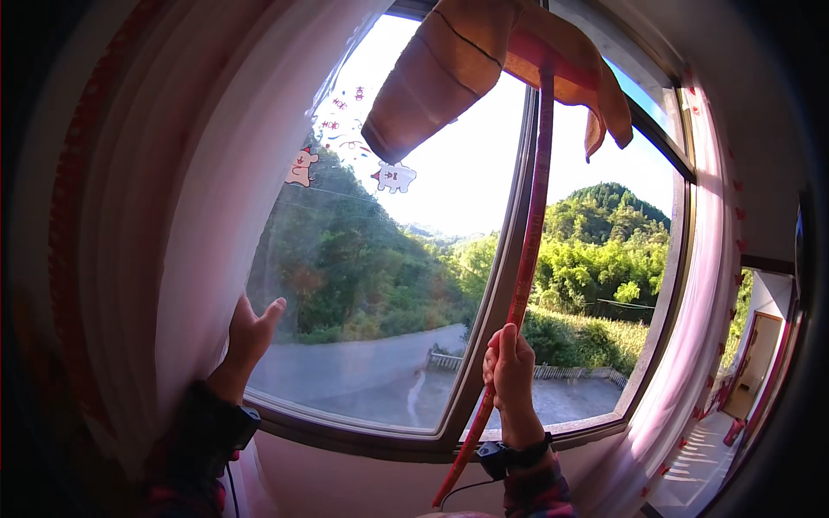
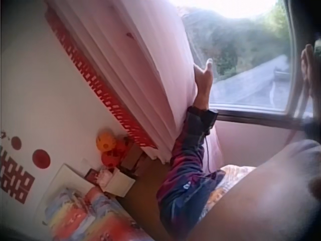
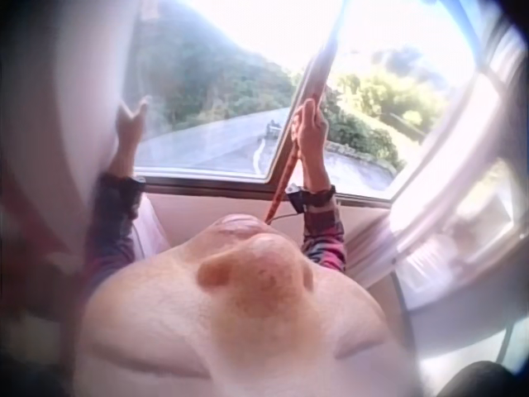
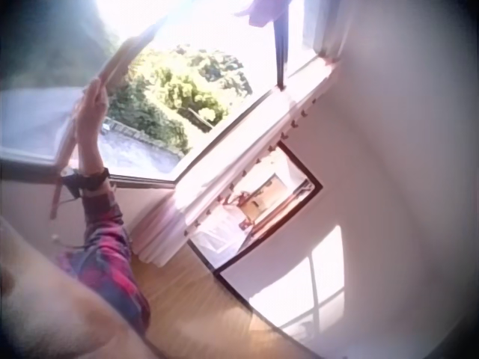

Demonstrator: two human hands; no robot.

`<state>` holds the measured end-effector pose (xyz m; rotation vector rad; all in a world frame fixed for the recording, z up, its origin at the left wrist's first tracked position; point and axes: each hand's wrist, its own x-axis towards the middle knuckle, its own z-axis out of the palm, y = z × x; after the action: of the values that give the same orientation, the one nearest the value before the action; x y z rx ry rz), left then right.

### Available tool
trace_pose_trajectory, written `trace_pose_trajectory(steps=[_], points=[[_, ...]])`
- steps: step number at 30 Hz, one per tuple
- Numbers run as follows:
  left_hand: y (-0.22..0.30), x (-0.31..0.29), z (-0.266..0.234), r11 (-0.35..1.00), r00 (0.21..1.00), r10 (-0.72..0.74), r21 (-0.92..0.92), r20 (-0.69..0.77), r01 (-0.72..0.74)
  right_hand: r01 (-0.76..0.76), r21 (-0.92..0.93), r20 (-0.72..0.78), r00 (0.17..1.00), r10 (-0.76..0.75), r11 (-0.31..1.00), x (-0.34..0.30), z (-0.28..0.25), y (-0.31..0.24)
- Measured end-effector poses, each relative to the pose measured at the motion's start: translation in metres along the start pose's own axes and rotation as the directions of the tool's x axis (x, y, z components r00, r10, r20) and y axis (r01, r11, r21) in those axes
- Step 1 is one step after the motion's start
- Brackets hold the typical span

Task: The person cleans a large window using a long-handled brush with an orange cloth attached. They wipe the glass in vertical and horizontal strokes, adjust the cloth on the brush, and move around the window to reach different sections.

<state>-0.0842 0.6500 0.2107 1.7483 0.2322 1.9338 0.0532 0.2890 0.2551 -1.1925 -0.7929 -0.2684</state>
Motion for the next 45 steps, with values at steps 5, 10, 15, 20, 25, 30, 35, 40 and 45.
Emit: trace_pose_trajectory(steps=[5, 10, 15, 20, 25, 30, 35, 40, 45], points=[[0.003, -0.008, 0.011, 0.998, 0.995, -0.026, -0.056, 0.097, 0.032, 0.009, 0.04, 0.024, 1.0, -0.01, 0.999, -0.005, -0.006, 0.011], [0.081, -0.049, 0.04, 0.985, 0.827, 0.061, -0.167, 0.558, 0.04, -0.009, 0.019, 0.032, 0.999, 0.009, 1.0, -0.022, -0.007, 0.04], [0.12, -0.064, 0.06, 0.968, 0.781, 0.149, -0.251, 0.607, 0.01, -0.095, 0.109, 0.08, 0.993, 0.086, 0.99, -0.054, 0.007, 0.064], [0.106, -0.044, 0.046, 0.889, 0.864, 0.441, 0.018, 0.244, -0.458, -0.085, 0.108, 0.117, 0.991, 0.072, 0.991, -0.071, 0.0, 0.076], [0.1, 0.01, 0.031, 0.736, 0.796, 0.602, 0.435, -0.068, -0.519, -0.045, 0.086, 0.069, 0.997, 0.039, 0.995, -0.063, -0.032, 0.083], [0.084, 0.075, 0.017, 0.639, 0.825, 0.565, 0.646, -0.026, -0.417, -0.004, 0.043, 0.061, 0.998, 0.001, 0.999, -0.06, -0.044, 0.087], [0.053, 0.127, 0.008, 0.529, 0.847, 0.519, 0.735, 0.114, -0.424, 0.024, -0.013, -0.002, 1.0, -0.024, 1.0, -0.072, -0.03, 0.077], [-0.014, 0.183, -0.018, 0.577, 0.844, 0.502, 0.653, 0.19, -0.49, -0.078, -0.102, -0.109, 0.992, 0.067, 0.992, -0.097, 0.014, 0.061], [-0.042, 0.227, -0.107, 0.626, 0.829, 0.554, 0.62, 0.073, -0.473, -0.092, -0.031, -0.149, 0.985, 0.087, 0.995, -0.13, 0.072, 0.054]])
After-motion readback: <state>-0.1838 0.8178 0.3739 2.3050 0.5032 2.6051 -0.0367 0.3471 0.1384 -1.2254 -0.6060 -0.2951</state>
